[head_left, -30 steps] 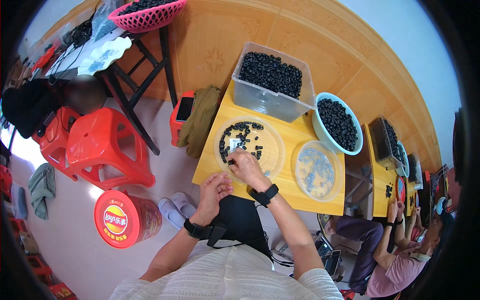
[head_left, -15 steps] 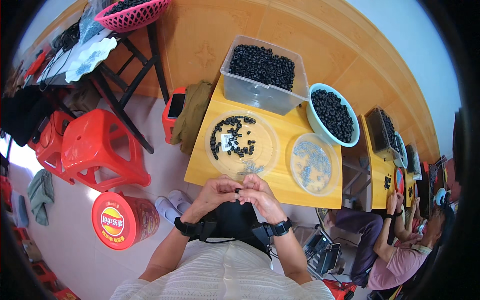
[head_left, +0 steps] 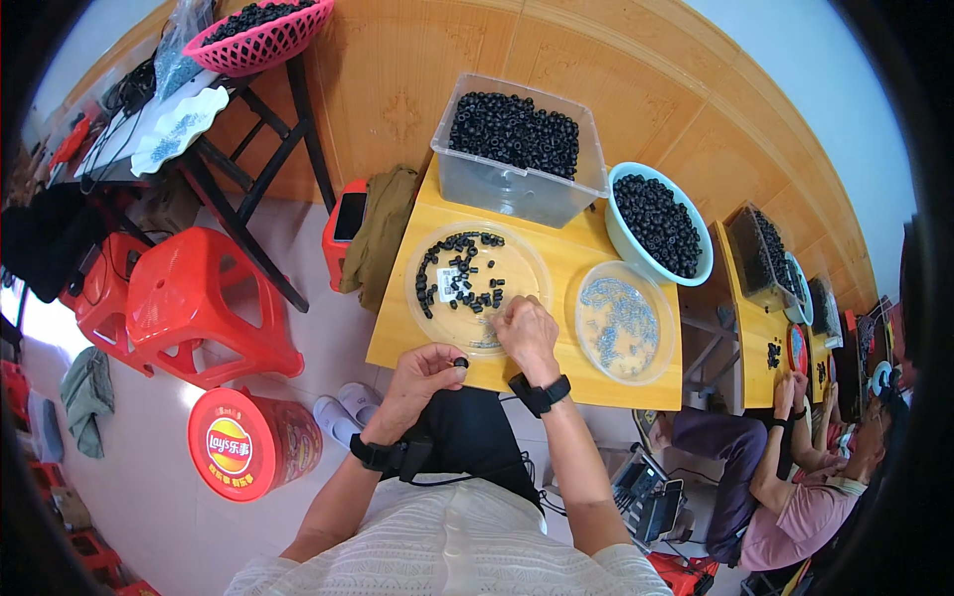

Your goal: The recorder sorts small black plastic or rubber components on a yellow table, picking them from a box and placing them onto a sorting tray.

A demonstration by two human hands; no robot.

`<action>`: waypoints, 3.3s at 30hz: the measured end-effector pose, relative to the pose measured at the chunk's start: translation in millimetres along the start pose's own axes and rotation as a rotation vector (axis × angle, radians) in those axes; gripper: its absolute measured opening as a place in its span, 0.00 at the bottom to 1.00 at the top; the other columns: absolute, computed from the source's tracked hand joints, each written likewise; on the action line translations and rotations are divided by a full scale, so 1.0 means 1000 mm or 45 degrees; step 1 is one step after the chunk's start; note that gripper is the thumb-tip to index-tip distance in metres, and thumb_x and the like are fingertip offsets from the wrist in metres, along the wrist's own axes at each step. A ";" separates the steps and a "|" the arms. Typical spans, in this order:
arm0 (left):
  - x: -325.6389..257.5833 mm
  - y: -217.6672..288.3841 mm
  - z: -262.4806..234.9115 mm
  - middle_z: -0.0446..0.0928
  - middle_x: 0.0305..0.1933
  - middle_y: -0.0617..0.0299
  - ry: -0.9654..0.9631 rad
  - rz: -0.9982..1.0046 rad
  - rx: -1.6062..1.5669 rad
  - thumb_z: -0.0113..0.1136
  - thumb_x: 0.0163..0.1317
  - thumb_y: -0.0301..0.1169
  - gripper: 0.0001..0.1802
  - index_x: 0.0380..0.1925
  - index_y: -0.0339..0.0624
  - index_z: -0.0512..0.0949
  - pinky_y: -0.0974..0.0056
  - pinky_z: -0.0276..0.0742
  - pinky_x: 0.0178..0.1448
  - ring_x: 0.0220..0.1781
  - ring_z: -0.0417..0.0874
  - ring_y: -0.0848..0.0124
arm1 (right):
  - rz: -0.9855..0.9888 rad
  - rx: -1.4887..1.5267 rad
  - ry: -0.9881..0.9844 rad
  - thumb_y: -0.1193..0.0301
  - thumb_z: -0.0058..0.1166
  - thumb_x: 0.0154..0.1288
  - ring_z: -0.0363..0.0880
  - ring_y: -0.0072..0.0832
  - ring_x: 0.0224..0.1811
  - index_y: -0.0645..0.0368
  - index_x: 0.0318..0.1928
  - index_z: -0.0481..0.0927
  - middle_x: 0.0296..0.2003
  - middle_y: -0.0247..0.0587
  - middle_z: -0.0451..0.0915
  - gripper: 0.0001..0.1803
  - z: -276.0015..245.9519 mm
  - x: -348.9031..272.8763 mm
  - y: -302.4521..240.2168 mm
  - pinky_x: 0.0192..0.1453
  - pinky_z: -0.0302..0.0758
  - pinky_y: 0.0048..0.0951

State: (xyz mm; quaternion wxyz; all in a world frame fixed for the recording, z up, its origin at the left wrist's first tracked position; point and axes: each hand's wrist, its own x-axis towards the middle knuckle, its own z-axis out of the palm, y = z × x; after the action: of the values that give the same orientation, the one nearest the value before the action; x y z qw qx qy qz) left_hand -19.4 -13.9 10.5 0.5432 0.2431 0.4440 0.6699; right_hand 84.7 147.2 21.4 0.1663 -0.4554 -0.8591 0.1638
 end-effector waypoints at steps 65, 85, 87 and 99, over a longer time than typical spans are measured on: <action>0.007 -0.008 0.002 0.77 0.32 0.64 0.085 -0.017 -0.096 0.60 0.54 0.24 0.10 0.38 0.37 0.74 0.72 0.77 0.41 0.33 0.79 0.77 | -0.307 0.084 -0.111 0.76 0.49 0.53 0.77 0.48 0.31 0.67 0.29 0.75 0.26 0.58 0.77 0.06 0.002 0.023 0.029 0.37 0.73 0.42; 0.015 -0.009 0.008 0.79 0.37 0.59 -0.016 0.119 -0.081 0.59 0.52 0.18 0.11 0.37 0.35 0.76 0.71 0.76 0.45 0.39 0.80 0.74 | -0.399 0.703 -0.088 0.84 0.51 0.50 0.78 0.38 0.25 0.66 0.30 0.76 0.22 0.48 0.76 0.05 -0.047 -0.055 -0.033 0.29 0.72 0.31; 0.015 -0.009 0.007 0.79 0.37 0.59 -0.034 0.119 -0.072 0.60 0.51 0.18 0.11 0.37 0.35 0.77 0.71 0.76 0.45 0.39 0.80 0.74 | -0.203 0.817 -0.200 0.83 0.52 0.50 0.78 0.37 0.24 0.66 0.29 0.76 0.22 0.47 0.76 0.04 -0.046 -0.056 -0.033 0.28 0.72 0.31; 0.013 -0.018 -0.003 0.78 0.39 0.58 -0.022 0.138 -0.263 0.58 0.54 0.19 0.11 0.38 0.36 0.76 0.70 0.76 0.47 0.40 0.80 0.73 | -0.334 0.875 -0.025 0.81 0.55 0.51 0.76 0.32 0.23 0.64 0.31 0.79 0.21 0.44 0.73 0.05 -0.036 -0.062 -0.044 0.25 0.70 0.28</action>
State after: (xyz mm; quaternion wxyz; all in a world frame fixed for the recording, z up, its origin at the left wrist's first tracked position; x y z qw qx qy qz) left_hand -16.1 -2.5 -8.0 0.5320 0.2153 0.3540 0.7384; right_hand 101.2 76.6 64.2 0.3209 -0.2574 -0.8066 0.4245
